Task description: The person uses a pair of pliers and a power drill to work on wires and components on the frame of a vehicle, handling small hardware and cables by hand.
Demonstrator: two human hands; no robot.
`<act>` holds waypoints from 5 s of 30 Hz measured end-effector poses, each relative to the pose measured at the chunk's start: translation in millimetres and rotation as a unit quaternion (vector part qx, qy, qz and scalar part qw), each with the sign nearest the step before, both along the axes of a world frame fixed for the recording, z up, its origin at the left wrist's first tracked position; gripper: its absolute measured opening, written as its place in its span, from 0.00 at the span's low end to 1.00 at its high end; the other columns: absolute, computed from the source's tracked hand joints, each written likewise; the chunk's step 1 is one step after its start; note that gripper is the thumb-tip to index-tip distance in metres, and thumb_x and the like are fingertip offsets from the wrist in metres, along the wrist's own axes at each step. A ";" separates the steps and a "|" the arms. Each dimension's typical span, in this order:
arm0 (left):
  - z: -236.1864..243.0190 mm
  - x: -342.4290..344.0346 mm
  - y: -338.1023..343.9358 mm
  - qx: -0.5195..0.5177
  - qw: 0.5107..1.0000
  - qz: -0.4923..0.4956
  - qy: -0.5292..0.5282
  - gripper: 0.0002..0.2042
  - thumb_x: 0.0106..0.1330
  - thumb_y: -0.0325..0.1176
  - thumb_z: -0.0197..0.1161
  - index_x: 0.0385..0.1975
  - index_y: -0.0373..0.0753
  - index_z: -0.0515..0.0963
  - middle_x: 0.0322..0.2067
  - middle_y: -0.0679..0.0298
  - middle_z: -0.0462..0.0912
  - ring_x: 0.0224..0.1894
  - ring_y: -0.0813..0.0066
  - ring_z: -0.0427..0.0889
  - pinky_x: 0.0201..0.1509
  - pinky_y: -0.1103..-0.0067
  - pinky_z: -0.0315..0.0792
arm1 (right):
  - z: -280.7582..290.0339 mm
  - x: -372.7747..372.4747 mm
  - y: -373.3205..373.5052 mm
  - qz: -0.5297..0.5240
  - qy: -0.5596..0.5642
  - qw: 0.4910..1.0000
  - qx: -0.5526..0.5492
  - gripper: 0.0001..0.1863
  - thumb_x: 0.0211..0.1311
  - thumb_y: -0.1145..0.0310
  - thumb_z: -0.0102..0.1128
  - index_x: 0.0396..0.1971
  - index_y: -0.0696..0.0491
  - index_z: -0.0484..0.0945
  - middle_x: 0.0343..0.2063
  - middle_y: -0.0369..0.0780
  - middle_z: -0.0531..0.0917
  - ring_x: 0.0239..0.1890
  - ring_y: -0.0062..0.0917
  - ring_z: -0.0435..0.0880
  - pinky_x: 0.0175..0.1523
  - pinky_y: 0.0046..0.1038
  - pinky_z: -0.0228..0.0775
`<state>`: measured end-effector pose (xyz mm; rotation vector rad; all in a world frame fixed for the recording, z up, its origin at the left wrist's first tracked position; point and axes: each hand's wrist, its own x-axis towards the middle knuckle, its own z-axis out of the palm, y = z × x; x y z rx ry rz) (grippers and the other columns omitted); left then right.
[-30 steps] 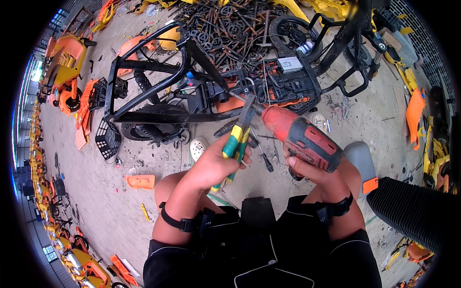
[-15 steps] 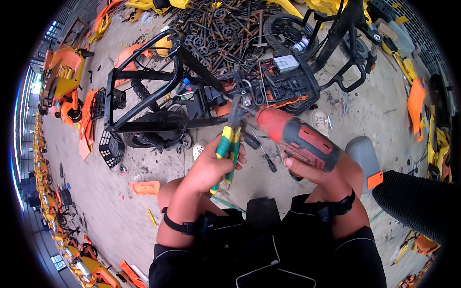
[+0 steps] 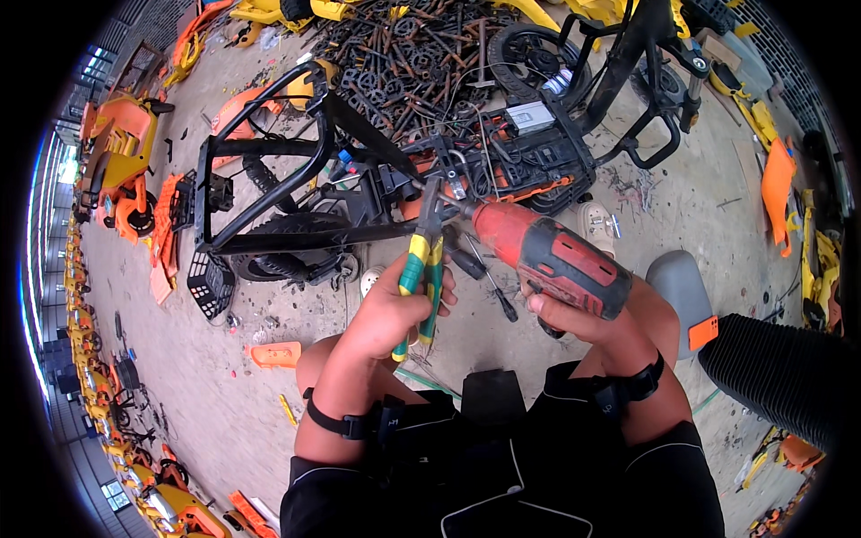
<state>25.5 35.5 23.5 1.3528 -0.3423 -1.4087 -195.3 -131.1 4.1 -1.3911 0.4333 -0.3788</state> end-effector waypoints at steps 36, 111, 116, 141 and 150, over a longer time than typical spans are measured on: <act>3.6 2.5 1.4 0.011 1.000 0.014 -0.023 0.28 0.52 0.16 0.49 0.59 0.31 0.69 0.40 0.60 0.78 0.39 0.69 0.80 0.45 0.75 0.75 | 8.4 -2.6 -3.9 0.009 0.037 0.999 0.013 0.29 0.54 0.76 0.69 0.58 0.59 0.73 0.49 0.40 0.83 0.50 0.21 0.82 0.56 0.28 0.75; -18.7 -9.0 -7.5 -0.010 0.993 0.005 -0.118 0.10 0.61 0.24 0.59 0.42 0.34 0.71 0.29 0.64 0.77 0.26 0.76 0.79 0.27 0.77 0.76 | 20.0 -7.3 7.5 -0.031 0.020 0.995 0.093 0.18 0.57 0.77 0.62 0.49 0.59 0.75 0.37 0.38 0.79 0.36 0.20 0.80 0.35 0.21 0.70; -15.4 -9.9 -7.4 -0.012 0.993 0.005 -0.118 0.09 0.62 0.25 0.59 0.40 0.34 0.70 0.28 0.63 0.76 0.25 0.75 0.79 0.27 0.77 0.76 | 20.8 -6.1 10.1 -0.038 0.016 0.996 0.084 0.17 0.57 0.77 0.63 0.48 0.59 0.76 0.37 0.38 0.79 0.36 0.21 0.80 0.35 0.22 0.70; -16.5 -6.0 -1.2 0.005 0.995 -0.016 -0.103 0.17 0.58 0.21 0.53 0.48 0.34 0.70 0.34 0.63 0.77 0.29 0.75 0.79 0.33 0.78 0.75 | 24.2 -12.1 11.2 -0.032 0.065 0.995 0.068 0.17 0.59 0.76 0.65 0.49 0.58 0.78 0.37 0.36 0.81 0.35 0.17 0.79 0.39 0.20 0.70; -18.9 -6.8 -2.2 -0.048 0.997 0.008 -0.056 0.17 0.59 0.20 0.54 0.49 0.36 0.70 0.32 0.65 0.77 0.30 0.76 0.79 0.33 0.78 0.76 | 20.3 -12.0 5.5 -0.012 0.053 0.997 0.046 0.20 0.56 0.73 0.64 0.49 0.57 0.76 0.38 0.36 0.80 0.36 0.20 0.79 0.40 0.22 0.70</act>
